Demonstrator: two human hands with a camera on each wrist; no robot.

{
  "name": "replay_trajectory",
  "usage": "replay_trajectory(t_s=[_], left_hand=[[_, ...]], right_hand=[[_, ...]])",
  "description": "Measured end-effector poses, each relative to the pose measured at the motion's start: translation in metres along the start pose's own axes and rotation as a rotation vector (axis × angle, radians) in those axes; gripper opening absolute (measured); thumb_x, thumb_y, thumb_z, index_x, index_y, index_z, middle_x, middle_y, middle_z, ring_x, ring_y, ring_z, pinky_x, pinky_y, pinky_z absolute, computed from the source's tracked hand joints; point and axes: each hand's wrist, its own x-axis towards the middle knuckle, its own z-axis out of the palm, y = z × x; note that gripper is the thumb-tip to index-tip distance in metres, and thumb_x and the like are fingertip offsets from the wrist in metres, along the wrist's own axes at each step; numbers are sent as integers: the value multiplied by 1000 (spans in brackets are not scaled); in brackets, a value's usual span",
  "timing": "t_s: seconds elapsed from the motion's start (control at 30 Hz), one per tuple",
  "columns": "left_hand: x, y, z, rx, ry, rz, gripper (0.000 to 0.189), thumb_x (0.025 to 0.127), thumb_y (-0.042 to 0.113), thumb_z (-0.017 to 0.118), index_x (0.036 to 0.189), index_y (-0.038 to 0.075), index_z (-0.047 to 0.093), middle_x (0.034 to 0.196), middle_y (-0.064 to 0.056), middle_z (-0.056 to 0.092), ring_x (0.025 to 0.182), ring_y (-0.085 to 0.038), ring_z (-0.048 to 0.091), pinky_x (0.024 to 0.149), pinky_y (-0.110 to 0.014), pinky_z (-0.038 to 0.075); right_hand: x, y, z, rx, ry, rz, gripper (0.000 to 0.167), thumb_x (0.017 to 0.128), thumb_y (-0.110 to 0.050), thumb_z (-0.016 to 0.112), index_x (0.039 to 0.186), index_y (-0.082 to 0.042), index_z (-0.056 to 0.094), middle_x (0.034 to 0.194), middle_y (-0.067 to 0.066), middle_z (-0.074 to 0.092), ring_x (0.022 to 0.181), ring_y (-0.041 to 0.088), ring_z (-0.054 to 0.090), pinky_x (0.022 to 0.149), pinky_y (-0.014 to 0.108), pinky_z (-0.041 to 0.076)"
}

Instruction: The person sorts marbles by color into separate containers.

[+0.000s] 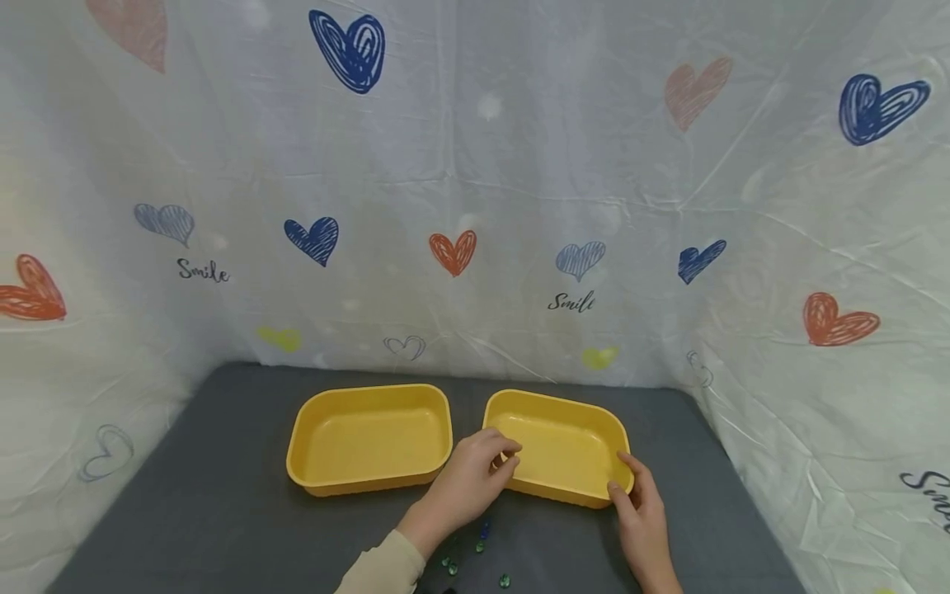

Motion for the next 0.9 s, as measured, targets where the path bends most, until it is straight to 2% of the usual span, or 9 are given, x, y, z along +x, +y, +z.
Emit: replay_trajectory(t_s=[0.2,0.4,0.5,0.73,0.9], left_hand=[[-17,-3,-4,-42,39,3,14,106,11,75,119,9,81,105,8,70,83,-2,59,72,-19,59],[-36,-13,-6,-44,104,-2,13,102,5,78,114,9,82,97,11,67,78,-2,56,65,-20,56],[-43,-18,-7,-48,111,-17,12,101,4,80,111,10,82,95,12,67,74,-1,55,62,-20,54],[-59,-26,-7,-45,49,-91,13,103,8,79,115,10,82,98,11,68,72,-1,54,61,-21,53],[-65,-33,-4,-32,-4,-114,15,103,10,79,118,11,81,105,7,71,76,0,55,63,-21,53]], right_hand=[[0,-3,0,3,2,-11,51,114,-6,55,162,0,40,172,25,31,159,38,33,94,-4,38],[-1,-3,0,-5,3,-6,50,114,-6,54,162,0,40,171,26,32,158,38,34,94,-4,38],[-1,-2,0,-2,5,-16,50,114,-5,55,161,0,40,171,26,32,158,39,34,95,-4,38],[-1,-1,-1,-10,-4,-21,50,115,-7,54,162,-1,40,171,25,32,158,38,34,95,-4,38],[-2,-1,0,-23,-5,-18,50,115,-8,54,162,-2,40,171,25,32,157,38,36,94,-4,39]])
